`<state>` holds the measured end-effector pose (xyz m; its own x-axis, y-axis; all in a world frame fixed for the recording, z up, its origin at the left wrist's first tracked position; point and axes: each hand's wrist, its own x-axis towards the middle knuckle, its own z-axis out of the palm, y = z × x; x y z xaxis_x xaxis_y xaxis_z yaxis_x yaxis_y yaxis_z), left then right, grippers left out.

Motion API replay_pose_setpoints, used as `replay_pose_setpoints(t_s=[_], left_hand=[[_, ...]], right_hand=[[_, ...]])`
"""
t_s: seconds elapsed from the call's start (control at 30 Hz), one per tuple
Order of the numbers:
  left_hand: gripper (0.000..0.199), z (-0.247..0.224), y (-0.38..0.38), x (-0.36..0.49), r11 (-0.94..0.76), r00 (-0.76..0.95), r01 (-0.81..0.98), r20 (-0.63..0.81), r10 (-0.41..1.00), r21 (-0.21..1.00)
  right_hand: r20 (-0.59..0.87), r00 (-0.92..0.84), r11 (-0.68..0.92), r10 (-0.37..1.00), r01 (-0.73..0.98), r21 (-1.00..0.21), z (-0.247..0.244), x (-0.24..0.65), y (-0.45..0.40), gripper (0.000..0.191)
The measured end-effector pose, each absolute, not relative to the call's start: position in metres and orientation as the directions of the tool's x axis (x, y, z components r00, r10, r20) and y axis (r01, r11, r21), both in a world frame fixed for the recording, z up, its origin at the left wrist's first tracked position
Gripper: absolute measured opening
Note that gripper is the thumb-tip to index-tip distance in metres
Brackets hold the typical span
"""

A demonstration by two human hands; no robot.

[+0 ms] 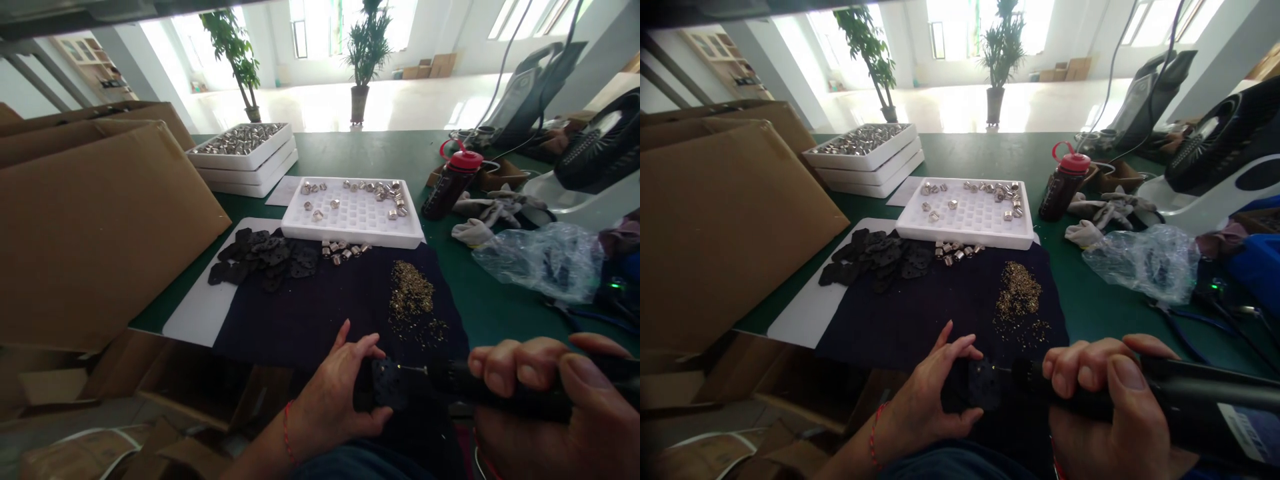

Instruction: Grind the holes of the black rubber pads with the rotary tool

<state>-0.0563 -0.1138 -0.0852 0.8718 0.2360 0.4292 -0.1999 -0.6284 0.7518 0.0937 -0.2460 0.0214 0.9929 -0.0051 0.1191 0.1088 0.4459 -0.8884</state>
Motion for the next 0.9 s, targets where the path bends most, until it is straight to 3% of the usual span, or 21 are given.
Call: replay_pose_setpoints(t_s=[0.23, 0.9], left_hand=[[0.111, -0.085, -0.114, -0.056, -0.624, 0.876, -0.199, 0.422, 0.232, 0.756], [0.101, -0.086, -0.113, -0.055, -0.643, 0.876, -0.21, 0.434, 0.21, 0.736]], right_hand=[[0.185, 0.973, 0.495, 0.14, 0.093, -0.864, 0.015, 0.088, -0.24, 0.029], [0.268, 0.949, 0.47, 0.164, 0.164, -0.867, 0.015, 0.083, -0.234, 0.021]])
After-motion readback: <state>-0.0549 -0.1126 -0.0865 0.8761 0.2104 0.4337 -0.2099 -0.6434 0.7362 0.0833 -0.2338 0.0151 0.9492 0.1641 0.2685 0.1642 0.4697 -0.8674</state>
